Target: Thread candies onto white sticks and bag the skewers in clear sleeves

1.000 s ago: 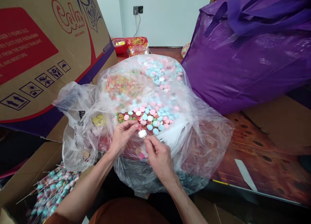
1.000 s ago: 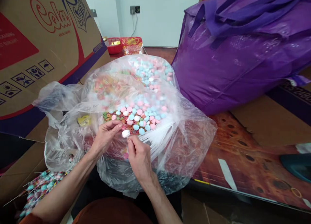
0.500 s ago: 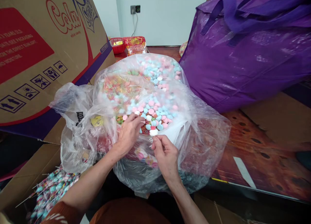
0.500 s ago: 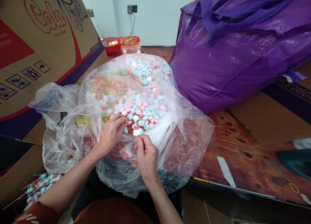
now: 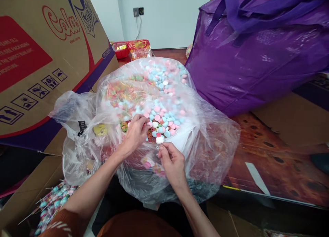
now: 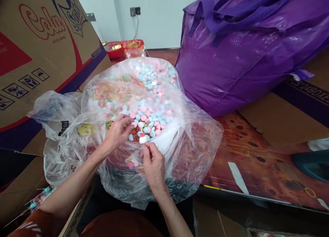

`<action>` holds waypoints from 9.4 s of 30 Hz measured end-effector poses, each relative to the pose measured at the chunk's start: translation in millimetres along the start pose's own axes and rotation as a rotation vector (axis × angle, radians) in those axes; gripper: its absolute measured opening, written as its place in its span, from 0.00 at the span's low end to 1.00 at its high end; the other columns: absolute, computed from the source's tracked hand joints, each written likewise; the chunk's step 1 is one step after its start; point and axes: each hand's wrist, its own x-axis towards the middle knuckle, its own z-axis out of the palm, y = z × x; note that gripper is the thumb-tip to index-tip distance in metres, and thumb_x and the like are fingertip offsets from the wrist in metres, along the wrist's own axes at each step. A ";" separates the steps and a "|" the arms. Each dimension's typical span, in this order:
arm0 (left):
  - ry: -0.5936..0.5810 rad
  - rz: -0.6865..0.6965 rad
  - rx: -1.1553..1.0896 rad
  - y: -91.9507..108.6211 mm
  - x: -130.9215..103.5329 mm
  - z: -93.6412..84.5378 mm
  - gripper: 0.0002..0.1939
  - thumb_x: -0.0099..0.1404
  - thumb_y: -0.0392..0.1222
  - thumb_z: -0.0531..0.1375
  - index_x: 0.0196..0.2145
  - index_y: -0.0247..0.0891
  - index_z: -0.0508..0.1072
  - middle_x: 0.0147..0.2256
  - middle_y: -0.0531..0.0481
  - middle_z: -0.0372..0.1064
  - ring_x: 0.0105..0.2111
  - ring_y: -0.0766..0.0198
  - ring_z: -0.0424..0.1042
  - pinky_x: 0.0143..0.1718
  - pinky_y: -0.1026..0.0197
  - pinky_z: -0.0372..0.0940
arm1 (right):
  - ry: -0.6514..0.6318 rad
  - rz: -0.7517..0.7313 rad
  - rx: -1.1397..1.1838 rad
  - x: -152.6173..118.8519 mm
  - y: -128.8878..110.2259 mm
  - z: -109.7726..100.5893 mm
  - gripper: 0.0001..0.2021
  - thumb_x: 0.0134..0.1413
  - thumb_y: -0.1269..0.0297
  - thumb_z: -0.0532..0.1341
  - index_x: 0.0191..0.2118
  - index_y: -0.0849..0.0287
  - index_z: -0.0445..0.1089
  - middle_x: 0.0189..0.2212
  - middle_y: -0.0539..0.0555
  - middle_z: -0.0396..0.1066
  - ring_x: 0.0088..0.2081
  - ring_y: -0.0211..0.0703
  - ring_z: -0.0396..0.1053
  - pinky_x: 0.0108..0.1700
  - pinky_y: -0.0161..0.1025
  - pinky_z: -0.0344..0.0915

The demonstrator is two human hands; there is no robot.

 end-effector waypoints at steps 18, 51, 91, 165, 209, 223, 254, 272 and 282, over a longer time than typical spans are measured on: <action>0.030 0.039 0.034 -18.3 2.2 20.4 0.13 0.64 0.31 0.53 0.45 0.37 0.71 0.42 0.44 0.68 0.39 0.59 0.69 0.43 0.56 0.65 | -0.083 0.021 -0.043 -2.2 0.7 -2.7 0.17 0.61 0.56 0.55 0.43 0.62 0.76 0.20 0.45 0.62 0.22 0.35 0.59 0.25 0.32 0.57; 0.259 -0.197 -0.575 -6.1 -43.7 30.7 0.12 0.64 0.42 0.63 0.45 0.40 0.80 0.44 0.46 0.79 0.45 0.57 0.75 0.49 0.56 0.67 | -0.025 0.014 -0.097 -14.2 -16.8 17.5 0.15 0.62 0.56 0.54 0.32 0.59 0.71 0.18 0.45 0.59 0.20 0.36 0.56 0.23 0.32 0.55; -0.004 -0.051 0.312 -24.5 -26.6 -12.6 0.11 0.70 0.36 0.55 0.43 0.38 0.78 0.38 0.45 0.73 0.41 0.59 0.72 0.42 0.60 0.65 | -0.139 0.026 -0.156 -6.6 -0.1 1.8 0.15 0.63 0.56 0.53 0.27 0.57 0.62 0.18 0.44 0.55 0.20 0.33 0.57 0.24 0.31 0.53; 0.016 -0.454 -1.190 -14.3 -25.8 -1.9 0.18 0.46 0.46 0.76 0.29 0.34 0.77 0.27 0.52 0.76 0.28 0.70 0.72 0.33 0.66 0.67 | -0.068 -0.196 -0.262 -2.4 -13.8 2.7 0.13 0.65 0.61 0.54 0.30 0.59 0.69 0.20 0.45 0.60 0.22 0.33 0.57 0.27 0.31 0.55; -0.208 -0.133 -0.230 -15.1 -13.7 -27.6 0.08 0.64 0.42 0.58 0.32 0.35 0.74 0.31 0.49 0.71 0.33 0.61 0.69 0.36 0.59 0.63 | 0.012 0.043 0.005 -1.2 1.1 -5.4 0.17 0.60 0.54 0.58 0.24 0.58 0.65 0.18 0.46 0.61 0.22 0.35 0.57 0.26 0.32 0.56; -0.246 -0.004 0.379 9.8 -43.7 -9.3 0.11 0.67 0.32 0.54 0.46 0.35 0.70 0.44 0.40 0.65 0.45 0.53 0.67 0.48 0.50 0.66 | 0.021 0.000 -0.052 -9.3 4.4 -7.1 0.16 0.61 0.54 0.57 0.26 0.59 0.67 0.19 0.46 0.62 0.22 0.35 0.60 0.27 0.31 0.58; -0.025 -0.306 -0.711 -10.8 -53.7 3.3 0.15 0.61 0.45 0.64 0.44 0.35 0.74 0.40 0.44 0.77 0.40 0.58 0.75 0.44 0.56 0.70 | -0.068 -0.020 0.001 -21.0 -1.3 -15.5 0.14 0.62 0.55 0.58 0.34 0.59 0.74 0.20 0.47 0.65 0.22 0.36 0.62 0.25 0.32 0.61; 0.119 -0.450 -0.995 -3.4 -55.6 10.8 0.23 0.56 0.49 0.69 0.48 0.36 0.77 0.43 0.44 0.79 0.41 0.58 0.76 0.45 0.56 0.71 | -0.094 -0.084 -0.138 -26.6 -7.5 -7.4 0.12 0.63 0.58 0.56 0.35 0.58 0.74 0.21 0.47 0.66 0.19 0.34 0.60 0.22 0.30 0.60; 0.223 -0.337 -0.746 -7.7 -57.6 24.9 0.13 0.62 0.44 0.64 0.43 0.38 0.81 0.44 0.45 0.79 0.44 0.57 0.76 0.49 0.55 0.70 | -0.147 -0.095 -0.235 -24.2 -3.1 -6.8 0.14 0.64 0.59 0.54 0.30 0.58 0.69 0.18 0.45 0.59 0.20 0.34 0.56 0.24 0.30 0.55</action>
